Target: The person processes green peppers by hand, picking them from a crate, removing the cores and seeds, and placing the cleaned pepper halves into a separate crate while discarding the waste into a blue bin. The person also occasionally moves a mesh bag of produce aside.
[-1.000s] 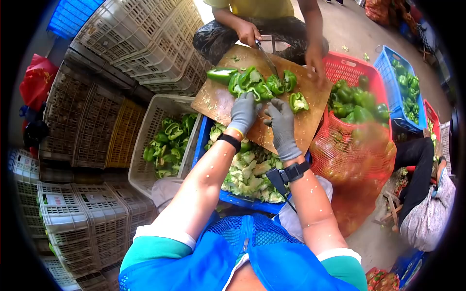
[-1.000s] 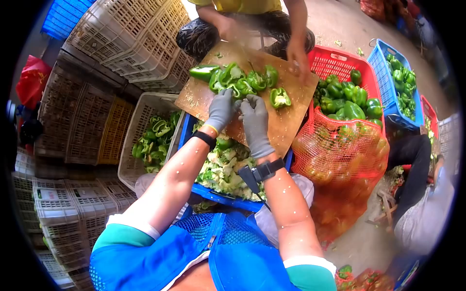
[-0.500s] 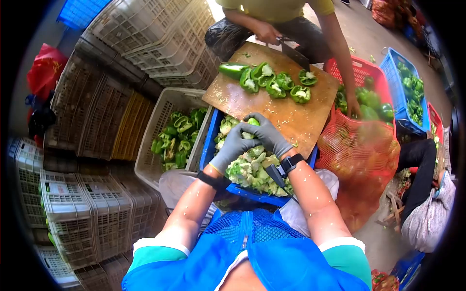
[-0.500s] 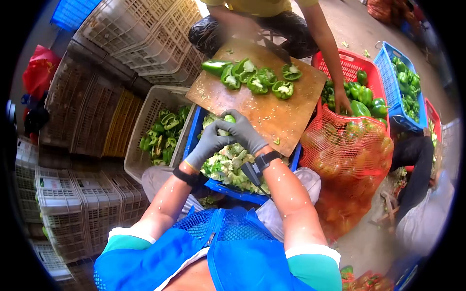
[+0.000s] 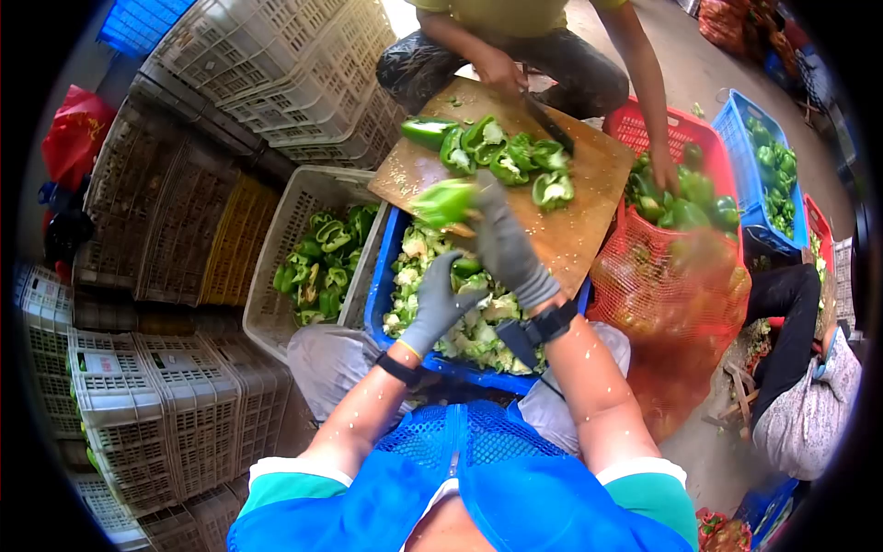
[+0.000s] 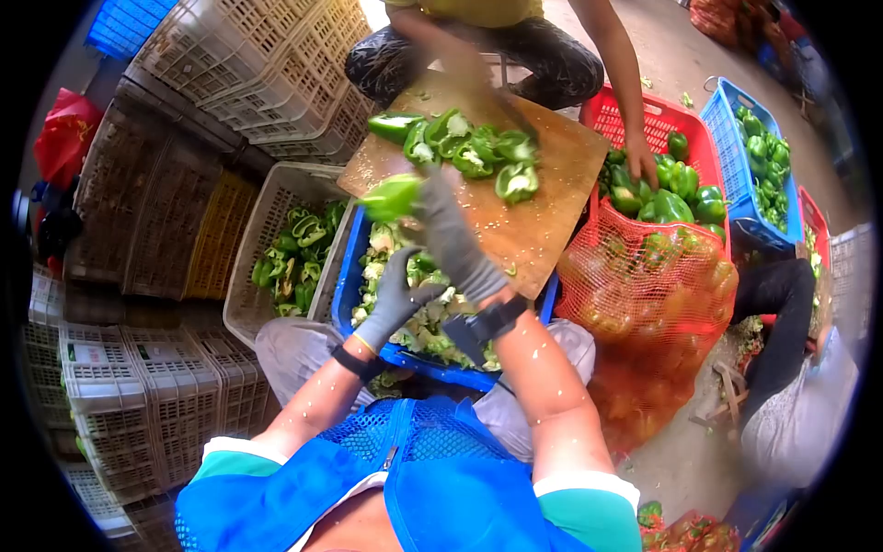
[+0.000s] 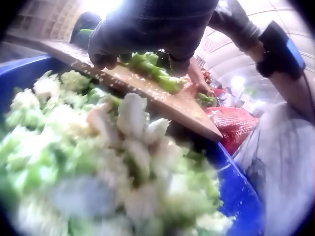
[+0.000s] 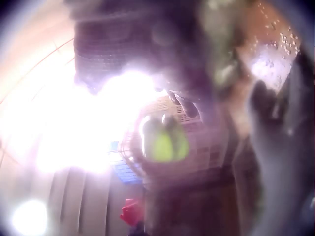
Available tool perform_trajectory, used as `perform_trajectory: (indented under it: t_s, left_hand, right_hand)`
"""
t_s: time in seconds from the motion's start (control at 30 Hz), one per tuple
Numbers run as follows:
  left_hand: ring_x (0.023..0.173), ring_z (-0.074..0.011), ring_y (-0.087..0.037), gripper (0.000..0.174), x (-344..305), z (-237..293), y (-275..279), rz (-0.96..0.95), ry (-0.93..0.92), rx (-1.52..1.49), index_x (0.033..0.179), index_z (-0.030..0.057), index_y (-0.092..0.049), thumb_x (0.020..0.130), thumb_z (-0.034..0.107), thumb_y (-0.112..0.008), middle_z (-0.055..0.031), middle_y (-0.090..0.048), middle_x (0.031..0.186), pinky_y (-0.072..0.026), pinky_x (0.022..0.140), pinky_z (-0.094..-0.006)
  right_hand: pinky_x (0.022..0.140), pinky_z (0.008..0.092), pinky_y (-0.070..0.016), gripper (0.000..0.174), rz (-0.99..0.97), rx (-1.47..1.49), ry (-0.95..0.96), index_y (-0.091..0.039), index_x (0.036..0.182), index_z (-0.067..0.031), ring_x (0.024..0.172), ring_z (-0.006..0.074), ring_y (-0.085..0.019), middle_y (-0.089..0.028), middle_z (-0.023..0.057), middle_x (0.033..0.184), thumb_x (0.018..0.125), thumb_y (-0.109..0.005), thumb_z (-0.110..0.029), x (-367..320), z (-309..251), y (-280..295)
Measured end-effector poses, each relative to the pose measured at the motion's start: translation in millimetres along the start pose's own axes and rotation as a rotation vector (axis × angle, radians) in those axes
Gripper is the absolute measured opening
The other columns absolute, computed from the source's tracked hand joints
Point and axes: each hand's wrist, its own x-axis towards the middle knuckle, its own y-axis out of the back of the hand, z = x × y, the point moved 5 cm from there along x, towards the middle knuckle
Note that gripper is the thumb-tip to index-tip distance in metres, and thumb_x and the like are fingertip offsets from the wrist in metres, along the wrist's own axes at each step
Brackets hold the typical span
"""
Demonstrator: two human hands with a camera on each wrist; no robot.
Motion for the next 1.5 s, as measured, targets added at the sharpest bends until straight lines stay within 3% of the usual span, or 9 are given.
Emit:
perform_trajectory:
  t_s: [0.13, 0.4, 0.5, 0.67, 0.77, 0.93, 1.17, 1.33, 1.5]
  left_hand:
    - [0.117, -0.0237, -0.046, 0.041, 82, -10, -56, 0.043, -0.098, -0.617, 0.127, 0.007, -0.044, 0.089, 0.021, -0.05, -0.0116, -0.051, 0.125, -0.0368, 0.097, -0.0348]
    - [0.092, -0.0342, -0.059, 0.031, 158, 27, -46, -0.134, -0.034, 0.675, 0.105, 0.0144, -0.055, 0.078, 0.025, -0.062, -0.0149, -0.061, 0.108, -0.0489, 0.073, -0.0429]
    - [0.085, -0.0384, -0.061, 0.019, 132, 0, -31, -0.283, 0.11, 0.402, 0.101, 0.012, -0.055, 0.083, 0.018, -0.056, -0.0188, -0.063, 0.097, -0.0489, 0.066, -0.0459]
    - [0.066, -0.008, -0.058, 0.044, 65, 6, -4, -0.392, 0.355, -0.742, 0.118, 0.0052, -0.05, 0.078, 0.006, -0.068, -0.002, -0.061, 0.086, -0.042, 0.052, -0.0186]
    - [0.059, -0.0075, -0.055, 0.045, 31, 20, 18, -0.367, 0.391, -0.985, 0.115, 0.0056, -0.051, 0.074, 0.001, -0.068, -0.0021, -0.062, 0.08, -0.0405, 0.048, -0.0193]
    - [0.061, -0.0026, -0.043, 0.025, 5, 9, 27, -0.143, 0.355, -1.06, 0.073, 0.0104, -0.051, 0.069, 0.0, -0.073, 0.0068, -0.047, 0.066, -0.0369, 0.052, -0.0179]
    - [0.054, -0.0227, -0.046, 0.023, -7, 47, 38, 0.454, -0.215, -0.389, 0.068, 0.0039, -0.046, 0.069, -0.003, -0.069, -0.0101, -0.05, 0.071, -0.0376, 0.051, -0.0305]
    - [0.058, -0.0264, -0.056, 0.02, -27, 85, 65, 0.465, -0.352, -0.215, 0.067, 0.0056, -0.05, 0.065, -0.004, -0.067, -0.0127, -0.059, 0.087, -0.0444, 0.052, -0.0317]
    - [0.068, -0.0318, -0.061, 0.017, -39, 106, 75, 0.087, -0.267, -0.038, 0.07, 0.0073, -0.052, 0.071, 0.007, -0.069, -0.0118, -0.061, 0.091, -0.048, 0.057, -0.0362]
  right_hand:
    - [0.085, 0.0283, -0.047, 0.042, -0.036, -0.487, 0.055, -0.045, 0.126, -0.0025, 0.1, 0.0179, -0.058, -0.057, 0.0082, 0.114, 0.092, -0.056, -0.025, 3, 6, 13]
    - [0.062, 0.0218, -0.0466, 0.021, 0.485, -0.21, 0.104, -0.057, 0.105, -0.002, 0.074, 0.01, -0.056, -0.06, 0.0029, 0.087, 0.086, -0.056, -0.012, 11, -52, 65]
    - [0.062, 0.0222, -0.0467, 0.021, 0.499, -0.275, 0.084, -0.058, 0.103, -0.0006, 0.073, 0.01, -0.056, -0.06, 0.0031, 0.086, 0.086, -0.056, -0.012, 14, -41, 68]
    - [0.088, 0.0335, -0.0459, 0.056, 0.23, -1.076, -0.02, -0.057, 0.112, 0.0057, 0.1, 0.0259, -0.06, -0.063, 0.0192, 0.105, 0.079, -0.063, -0.039, 21, 20, 74]
    - [0.081, 0.028, -0.0464, 0.045, -0.202, -0.462, -0.35, -0.062, 0.106, 0.0026, 0.09, 0.016, -0.058, -0.064, 0.0121, 0.097, 0.085, -0.062, -0.036, 8, 53, 41]
    - [0.071, 0.0239, -0.0446, 0.033, -0.102, -0.544, -0.303, -0.063, 0.093, -0.0007, 0.078, 0.0097, -0.053, -0.06, 0.0034, 0.086, 0.088, -0.061, -0.034, -6, 58, 20]
    - [0.052, 0.0248, -0.0458, 0.024, 0.341, -0.386, -0.057, -0.055, 0.086, -0.0069, 0.056, 0.011, -0.055, -0.055, 0.001, 0.072, 0.086, -0.066, -0.029, 2, 67, 50]
    - [0.049, 0.0252, -0.0457, 0.021, 0.346, -0.88, 0.171, -0.054, 0.083, -0.0086, 0.054, 0.0101, -0.055, -0.055, 0.0009, 0.07, 0.092, -0.056, -0.027, 23, 86, 110]
    - [0.064, 0.0264, -0.0491, 0.023, 0.337, -0.19, 0.147, -0.053, 0.087, -0.0077, 0.07, 0.0116, -0.055, -0.055, 0.0022, 0.083, 0.091, -0.057, -0.03, 12, 24, 55]
